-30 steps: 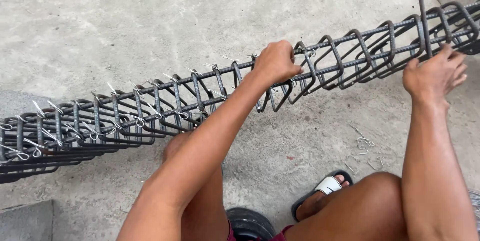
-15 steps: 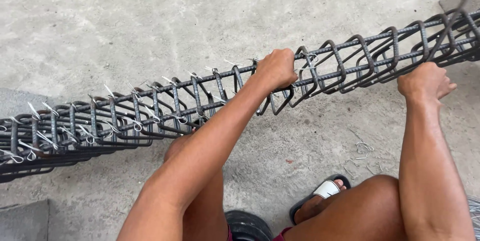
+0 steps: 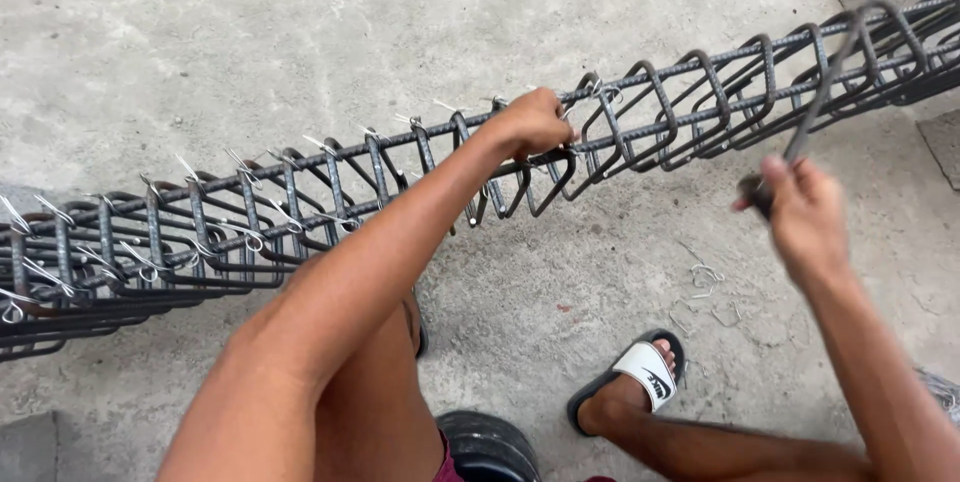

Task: Tying wire around rebar intersections using a metal hook tool to secure a reinforcement cage

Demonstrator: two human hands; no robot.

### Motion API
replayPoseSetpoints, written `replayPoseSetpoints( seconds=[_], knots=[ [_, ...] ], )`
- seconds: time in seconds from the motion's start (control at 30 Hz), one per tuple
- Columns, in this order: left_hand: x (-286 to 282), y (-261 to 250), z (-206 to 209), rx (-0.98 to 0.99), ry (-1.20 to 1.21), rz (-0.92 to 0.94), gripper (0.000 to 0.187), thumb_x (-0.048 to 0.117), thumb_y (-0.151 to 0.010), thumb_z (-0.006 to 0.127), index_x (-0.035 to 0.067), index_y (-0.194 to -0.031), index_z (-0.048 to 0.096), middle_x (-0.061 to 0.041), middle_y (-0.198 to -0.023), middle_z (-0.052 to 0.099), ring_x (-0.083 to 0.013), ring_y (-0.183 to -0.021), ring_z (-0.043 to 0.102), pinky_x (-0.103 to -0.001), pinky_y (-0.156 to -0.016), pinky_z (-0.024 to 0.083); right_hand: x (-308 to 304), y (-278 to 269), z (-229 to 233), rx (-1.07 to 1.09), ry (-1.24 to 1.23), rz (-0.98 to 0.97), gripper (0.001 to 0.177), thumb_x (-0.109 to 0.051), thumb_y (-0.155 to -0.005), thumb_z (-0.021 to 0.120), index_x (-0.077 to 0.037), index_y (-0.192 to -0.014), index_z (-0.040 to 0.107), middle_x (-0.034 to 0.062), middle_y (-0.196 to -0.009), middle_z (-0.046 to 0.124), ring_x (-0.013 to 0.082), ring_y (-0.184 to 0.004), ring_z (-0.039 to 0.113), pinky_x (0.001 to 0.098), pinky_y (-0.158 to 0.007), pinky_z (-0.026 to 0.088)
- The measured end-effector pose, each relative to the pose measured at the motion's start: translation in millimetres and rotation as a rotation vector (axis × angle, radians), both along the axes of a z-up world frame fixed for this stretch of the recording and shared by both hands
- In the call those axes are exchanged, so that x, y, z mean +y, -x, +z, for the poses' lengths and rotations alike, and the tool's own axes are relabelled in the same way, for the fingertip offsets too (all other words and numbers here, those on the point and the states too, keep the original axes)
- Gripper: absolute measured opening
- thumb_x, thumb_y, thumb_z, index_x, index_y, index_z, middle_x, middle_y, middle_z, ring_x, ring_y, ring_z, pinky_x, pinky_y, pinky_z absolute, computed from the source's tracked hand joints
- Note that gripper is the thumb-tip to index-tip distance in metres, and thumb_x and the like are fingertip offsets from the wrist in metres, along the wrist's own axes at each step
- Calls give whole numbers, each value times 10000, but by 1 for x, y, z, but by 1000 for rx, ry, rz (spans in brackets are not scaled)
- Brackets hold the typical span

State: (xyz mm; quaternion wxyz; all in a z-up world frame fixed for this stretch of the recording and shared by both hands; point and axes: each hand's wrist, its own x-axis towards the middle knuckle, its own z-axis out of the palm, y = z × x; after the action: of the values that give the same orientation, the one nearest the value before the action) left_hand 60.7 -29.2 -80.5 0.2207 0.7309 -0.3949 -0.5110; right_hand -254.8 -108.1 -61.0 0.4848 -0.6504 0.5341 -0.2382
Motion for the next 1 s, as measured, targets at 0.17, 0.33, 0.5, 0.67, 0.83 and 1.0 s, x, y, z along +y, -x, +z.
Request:
replayPoseSetpoints(
  seconds=[0.17, 0.33, 0.5, 0.67, 0.83, 1.0],
  knots=[
    [-27, 3, -66, -179, 76, 8, 112, 123, -861, 634, 20, -835, 669, -148, -875, 703, -218, -731, 550, -350, -604, 425, 100, -1, -12, 173, -28, 283, 230, -219, -1136, 397, -28, -1170, 520, 166, -903, 708, 309, -871, 704, 471, -855, 572],
    [-42, -1, -103, -302, 156, 55, 290, 214, -758, 676, 35, -969, 764, -202, -989, 747, -386, -1010, 736, -505, -817, 588, 158, -26, -9, 357, 30, 382, 226, -199, -1053, 457, -84, -1240, 509, 136, -767, 795, 389, -812, 740, 535, -802, 529],
    [-37, -3, -100, -307, 146, 70, 308, 201, -821, 614, -3, -1006, 752, -221, -968, 737, -369, -848, 760, -485, -784, 595, 168, -48, -40, 317, 242, 373, 405, -272, -1036, 501, -224, -1437, 475, 14, -684, 748, 364, -900, 706, 500, -1024, 453],
    [-29, -2, -85, -299, 152, 80, 322, 203, -815, 630, -10, -1027, 747, -225, -997, 734, -401, -960, 742, -506, -814, 590, 166, -71, -72, 275, 374, 436, 422, -253, -1052, 477, -149, -1460, 440, 33, -607, 706, 335, -767, 741, 454, -1062, 374],
    [-23, -3, -83, -275, 135, 73, 350, 193, -842, 582, -50, -1051, 722, -262, -1078, 727, -426, -1074, 705, -528, -855, 573, 162, -87, -83, 345, 330, 423, 383, -276, -1044, 471, -202, -1420, 454, 80, -613, 715, 373, -829, 759, 416, -1067, 372],
    [-29, -2, -98, -283, 149, 56, 355, 321, -874, 624, 24, -1009, 764, -231, -1065, 739, -416, -1086, 703, -513, -878, 576, 167, -88, -87, 349, 418, 390, 330, -292, -1050, 463, -228, -1374, 456, 81, -574, 701, 360, -763, 769, 422, -1086, 354]
  ],
)
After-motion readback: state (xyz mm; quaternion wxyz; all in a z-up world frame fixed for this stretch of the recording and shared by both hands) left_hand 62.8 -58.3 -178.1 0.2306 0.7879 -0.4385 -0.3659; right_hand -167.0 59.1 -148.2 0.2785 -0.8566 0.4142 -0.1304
